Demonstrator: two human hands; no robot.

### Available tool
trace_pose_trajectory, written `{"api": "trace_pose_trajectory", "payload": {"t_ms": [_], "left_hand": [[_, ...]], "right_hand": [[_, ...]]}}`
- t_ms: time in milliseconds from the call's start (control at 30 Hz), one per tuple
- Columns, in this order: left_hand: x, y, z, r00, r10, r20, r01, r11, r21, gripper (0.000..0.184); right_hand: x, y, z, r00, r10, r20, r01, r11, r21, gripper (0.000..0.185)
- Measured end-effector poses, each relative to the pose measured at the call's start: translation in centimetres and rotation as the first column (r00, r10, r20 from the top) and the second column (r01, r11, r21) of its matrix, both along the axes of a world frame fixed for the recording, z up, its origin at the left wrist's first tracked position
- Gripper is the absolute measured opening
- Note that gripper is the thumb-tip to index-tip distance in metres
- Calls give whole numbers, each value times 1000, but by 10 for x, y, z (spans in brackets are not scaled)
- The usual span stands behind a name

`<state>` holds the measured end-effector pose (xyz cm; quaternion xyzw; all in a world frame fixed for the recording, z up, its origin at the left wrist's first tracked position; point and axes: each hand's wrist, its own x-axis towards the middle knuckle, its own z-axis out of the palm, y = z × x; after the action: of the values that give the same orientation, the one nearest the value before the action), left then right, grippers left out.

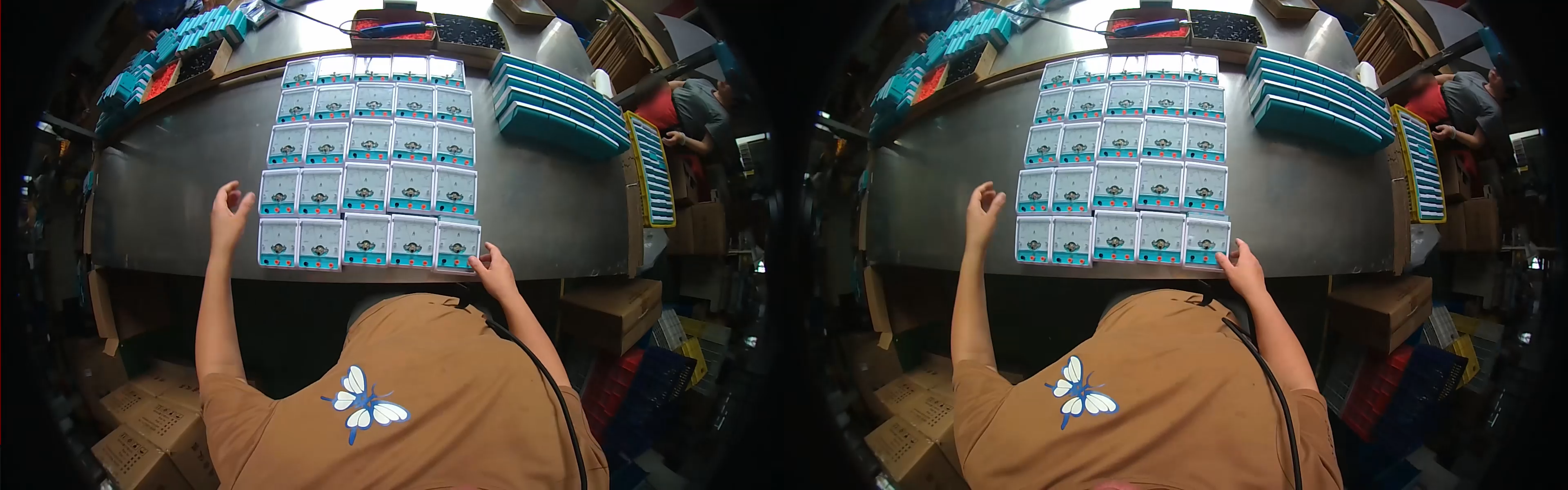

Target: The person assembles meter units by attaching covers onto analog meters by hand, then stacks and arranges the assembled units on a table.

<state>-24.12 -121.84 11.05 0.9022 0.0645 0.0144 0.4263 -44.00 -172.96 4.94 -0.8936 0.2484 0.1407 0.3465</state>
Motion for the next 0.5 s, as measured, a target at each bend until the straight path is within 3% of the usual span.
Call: {"api": "trace_pose_trajectory", "payload": {"t_ms": [33, 67, 100, 133, 167, 200, 267, 333, 467, 500], "left_hand": [[-8, 24, -46, 992, 76, -96, -38, 936, 350, 81], [-19, 29, -66, 958, 164, -237, -29, 874, 486, 100], [-27, 32, -83, 929, 160, -334, 4, 898, 441, 109], [-31, 28, -90, 884, 94, -458, 20, 971, 236, 114], [-36, 26, -114, 898, 0, -440, 32, 997, 65, 111], [-38, 13, -123, 914, -39, -403, 132, 970, 204, 109], [-56, -28, -97, 934, 128, -333, 49, 879, 475, 109], [-65, -33, -99, 922, 130, -364, 52, 893, 448, 115], [-81, -38, -95, 922, 127, -365, 37, 911, 410, 117], [-81, -37, -97, 928, 122, -352, 33, 914, 404, 118]], "right_hand": [[14, 10, -3, 999, 24, -46, -27, 997, -69, 64], [24, 20, -6, 994, 43, -99, -56, 989, -134, 66], [28, 26, -9, 986, 61, -157, -91, 977, -195, 68], [32, 29, -14, 988, 53, -147, -85, 972, -218, 68], [35, 29, -20, 989, 48, -138, -80, 967, -242, 67], [36, 27, -25, 991, 45, -128, -78, 961, -266, 67], [31, 21, -31, 992, 64, -111, -92, 959, -269, 67], [32, 15, -26, 990, 51, -135, -85, 961, -263, 67], [34, 13, -9, 975, 79, -206, -140, 944, -298, 82], [33, 19, 1, 979, 101, -180, -161, 917, -365, 104]]}}
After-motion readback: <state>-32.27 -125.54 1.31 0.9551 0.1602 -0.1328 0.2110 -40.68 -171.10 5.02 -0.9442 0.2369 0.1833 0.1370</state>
